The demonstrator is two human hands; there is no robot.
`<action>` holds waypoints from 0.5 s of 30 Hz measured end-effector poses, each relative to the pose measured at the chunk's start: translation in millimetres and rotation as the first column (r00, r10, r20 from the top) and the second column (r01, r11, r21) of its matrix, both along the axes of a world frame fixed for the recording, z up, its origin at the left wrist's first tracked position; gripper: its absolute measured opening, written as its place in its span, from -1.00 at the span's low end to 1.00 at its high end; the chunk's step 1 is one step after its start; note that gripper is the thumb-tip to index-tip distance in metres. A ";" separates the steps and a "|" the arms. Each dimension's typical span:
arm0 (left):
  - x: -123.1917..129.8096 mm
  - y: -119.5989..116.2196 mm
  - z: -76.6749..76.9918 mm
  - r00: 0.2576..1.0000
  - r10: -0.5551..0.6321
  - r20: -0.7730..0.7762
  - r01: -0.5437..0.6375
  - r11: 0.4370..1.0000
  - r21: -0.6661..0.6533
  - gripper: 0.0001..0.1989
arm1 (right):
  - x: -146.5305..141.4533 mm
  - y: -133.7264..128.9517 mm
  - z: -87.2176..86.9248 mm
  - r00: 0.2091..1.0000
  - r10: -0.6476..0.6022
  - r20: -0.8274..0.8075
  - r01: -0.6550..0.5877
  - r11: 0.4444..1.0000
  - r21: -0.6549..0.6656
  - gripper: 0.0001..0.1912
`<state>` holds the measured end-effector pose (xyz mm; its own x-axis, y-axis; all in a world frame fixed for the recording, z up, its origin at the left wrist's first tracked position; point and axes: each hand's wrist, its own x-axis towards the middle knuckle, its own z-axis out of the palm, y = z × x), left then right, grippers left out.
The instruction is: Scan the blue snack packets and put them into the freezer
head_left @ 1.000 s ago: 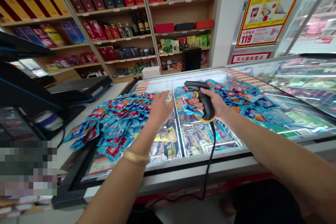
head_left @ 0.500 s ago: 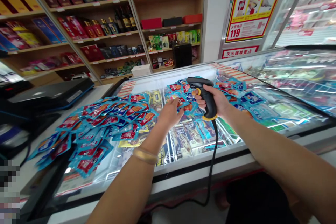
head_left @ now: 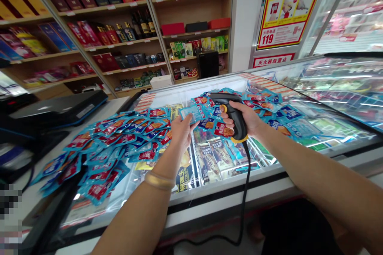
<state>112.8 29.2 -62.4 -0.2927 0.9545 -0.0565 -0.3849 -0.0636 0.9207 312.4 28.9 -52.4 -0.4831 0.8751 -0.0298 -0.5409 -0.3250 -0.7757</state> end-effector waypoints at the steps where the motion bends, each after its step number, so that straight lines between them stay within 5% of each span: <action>1: 0.2 -0.8 1.2 0.999 0.009 0.038 -0.009 1.000 0.001 -0.87 | -0.3 -0.5 -0.9 1.000 0.011 0.009 -0.011 1.000 0.004 -0.78; 7: 2.5 -4.1 8.4 0.987 0.010 0.160 -0.002 0.999 -0.054 -0.71 | -1.0 -2.8 -1.8 0.997 0.059 0.055 -0.061 0.998 0.035 -0.74; 15: -1.0 -0.9 3.7 0.996 0.044 -0.075 -0.044 0.999 0.004 -0.61 | -2.3 -6.0 2.4 0.998 0.037 0.059 -0.040 0.998 0.045 -0.75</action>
